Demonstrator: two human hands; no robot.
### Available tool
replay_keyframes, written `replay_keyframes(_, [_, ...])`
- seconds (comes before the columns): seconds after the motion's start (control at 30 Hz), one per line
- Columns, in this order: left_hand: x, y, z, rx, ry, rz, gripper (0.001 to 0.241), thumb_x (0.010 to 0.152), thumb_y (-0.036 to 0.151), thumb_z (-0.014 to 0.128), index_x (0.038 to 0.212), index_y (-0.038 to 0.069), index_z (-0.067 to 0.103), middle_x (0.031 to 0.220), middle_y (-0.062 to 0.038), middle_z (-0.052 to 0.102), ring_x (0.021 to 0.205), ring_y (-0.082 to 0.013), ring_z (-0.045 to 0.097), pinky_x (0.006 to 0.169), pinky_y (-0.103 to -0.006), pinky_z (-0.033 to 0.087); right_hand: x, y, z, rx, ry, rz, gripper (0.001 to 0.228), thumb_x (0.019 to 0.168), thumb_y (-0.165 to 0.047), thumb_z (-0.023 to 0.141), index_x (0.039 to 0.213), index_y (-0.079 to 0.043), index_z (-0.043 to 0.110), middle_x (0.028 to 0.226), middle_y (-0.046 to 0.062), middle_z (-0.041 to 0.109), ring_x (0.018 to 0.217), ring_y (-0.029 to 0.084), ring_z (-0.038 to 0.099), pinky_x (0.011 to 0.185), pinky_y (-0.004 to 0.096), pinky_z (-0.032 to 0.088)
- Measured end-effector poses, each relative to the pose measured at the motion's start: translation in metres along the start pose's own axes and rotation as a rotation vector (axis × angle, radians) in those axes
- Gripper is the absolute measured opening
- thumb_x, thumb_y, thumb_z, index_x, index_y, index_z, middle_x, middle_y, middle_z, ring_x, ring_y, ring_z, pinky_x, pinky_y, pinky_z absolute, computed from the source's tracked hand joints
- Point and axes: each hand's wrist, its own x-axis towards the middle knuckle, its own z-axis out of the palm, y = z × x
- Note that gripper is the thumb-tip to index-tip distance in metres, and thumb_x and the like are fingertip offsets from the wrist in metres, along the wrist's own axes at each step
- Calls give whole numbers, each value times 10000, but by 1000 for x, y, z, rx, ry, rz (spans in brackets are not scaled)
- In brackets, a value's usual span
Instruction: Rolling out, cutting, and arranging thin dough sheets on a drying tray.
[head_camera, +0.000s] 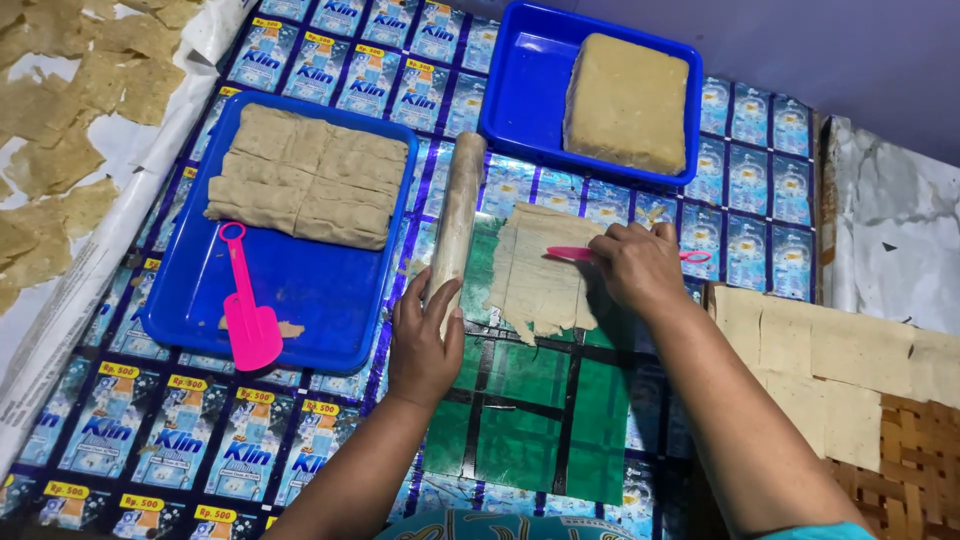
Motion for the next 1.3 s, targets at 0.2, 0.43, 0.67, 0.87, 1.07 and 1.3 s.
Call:
replay_keyframes(0.2, [0,-2,0,-17,6,8,418,954,186,592,1365,257,624,1395,-199,522,1177,-423,596,972,-513,511,23,-27,8,49,18,-50,72,882,-368,670,827,-337,635,828,-123,618,897,132,616,892,376,367])
replay_keyframes(0.43, [-2,-3,1,-7,21,18,412,959,186,591,1363,254,624,1402,-197,521,1183,-415,598,976,-511,511,25,-47,-9,67,24,-47,93,837,-391,712,842,-339,635,847,-116,621,916,139,623,891,385,375])
replay_keyframes(0.67, [-1,-4,2,-11,24,32,401,956,188,588,1350,249,630,1376,-207,536,1179,-427,601,977,-511,508,-36,-15,-50,29,-114,81,34,876,-370,632,875,-337,644,897,-109,646,975,148,640,935,383,402])
replay_keyframes(0.87, [-3,-5,4,11,32,37,391,963,194,586,1347,248,632,1379,-200,539,1182,-416,605,976,-506,511,-83,-2,-51,-60,-198,125,55,878,-386,601,829,-374,621,875,-170,624,978,93,631,954,356,401])
replay_keyframes(1.07, [-4,-7,5,19,47,56,390,956,196,590,1340,249,637,1372,-196,541,1162,-411,609,973,-500,510,-96,0,-53,-30,-194,154,102,905,-349,596,826,-374,655,858,-170,640,960,91,635,975,350,387])
replay_keyframes(1.3, [-4,-6,5,7,44,50,385,962,183,588,1341,231,636,1374,-210,539,1178,-423,604,978,-509,508,-94,-2,-46,-31,-194,118,98,907,-361,598,815,-366,631,862,-163,631,962,93,629,980,351,391])
